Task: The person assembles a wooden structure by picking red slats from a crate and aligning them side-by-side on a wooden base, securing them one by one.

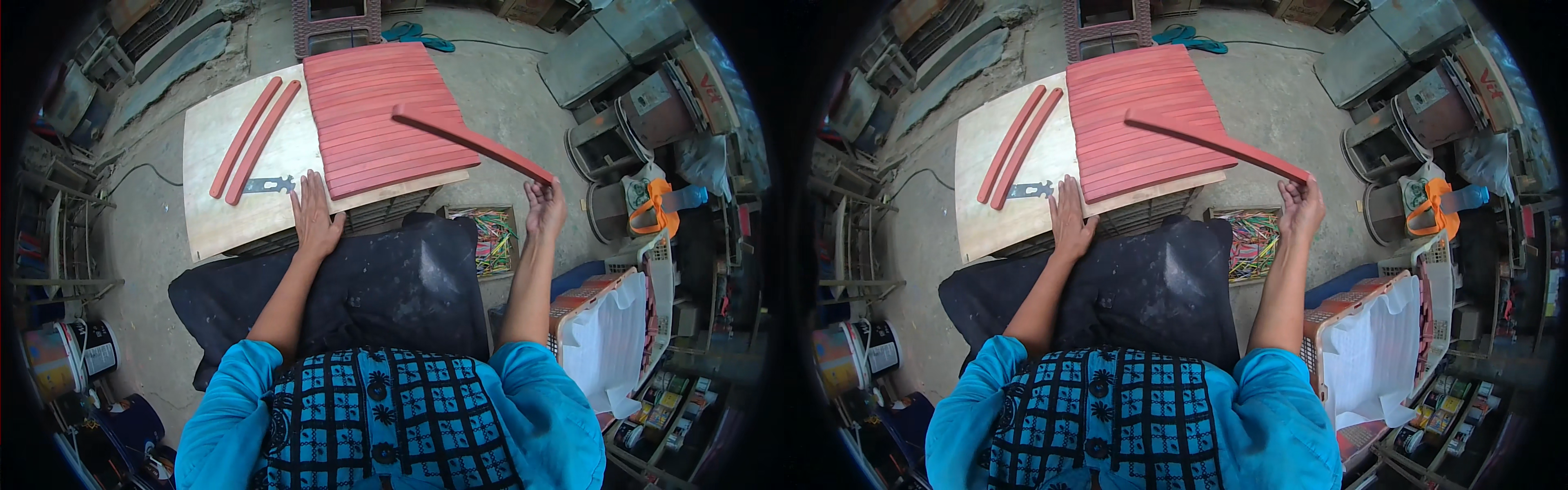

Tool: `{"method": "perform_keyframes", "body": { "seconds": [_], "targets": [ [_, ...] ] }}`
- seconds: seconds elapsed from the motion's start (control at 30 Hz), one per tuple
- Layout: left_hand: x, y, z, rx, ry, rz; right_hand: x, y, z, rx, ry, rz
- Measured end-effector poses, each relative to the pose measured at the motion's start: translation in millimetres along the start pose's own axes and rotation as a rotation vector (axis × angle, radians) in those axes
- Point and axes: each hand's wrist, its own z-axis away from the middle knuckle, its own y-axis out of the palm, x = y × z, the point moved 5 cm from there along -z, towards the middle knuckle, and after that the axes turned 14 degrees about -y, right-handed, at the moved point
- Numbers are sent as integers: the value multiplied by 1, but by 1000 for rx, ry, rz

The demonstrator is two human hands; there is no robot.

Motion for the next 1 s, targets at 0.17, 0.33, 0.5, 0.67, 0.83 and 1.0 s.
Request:
{"method": "perform_keyframes", "body": {
  "seconds": [0.17, 0.33, 0.5, 0.67, 0.83, 1.0],
  "targets": [
    [-1, -3, 0, -19, -18, 45, 9, -5, 6, 40, 21, 80],
    [-1, -6, 3, -44, -18, 223, -44, 10, 24, 142, 84, 208],
    [-9, -13, 8, -40, 46, 122, -94, 10, 20, 184, 121, 312],
    [-9, -4, 7, -50, 18, 19, -110, 23, 17, 177, 156, 299],
    [-11, -1, 7, -46, 14, -27, -121, 22, 17, 166, 149, 390],
    [-11, 2, 8, -35, 11, -24, -122, 22, 22, 158, 61, 431]
  ]
}}
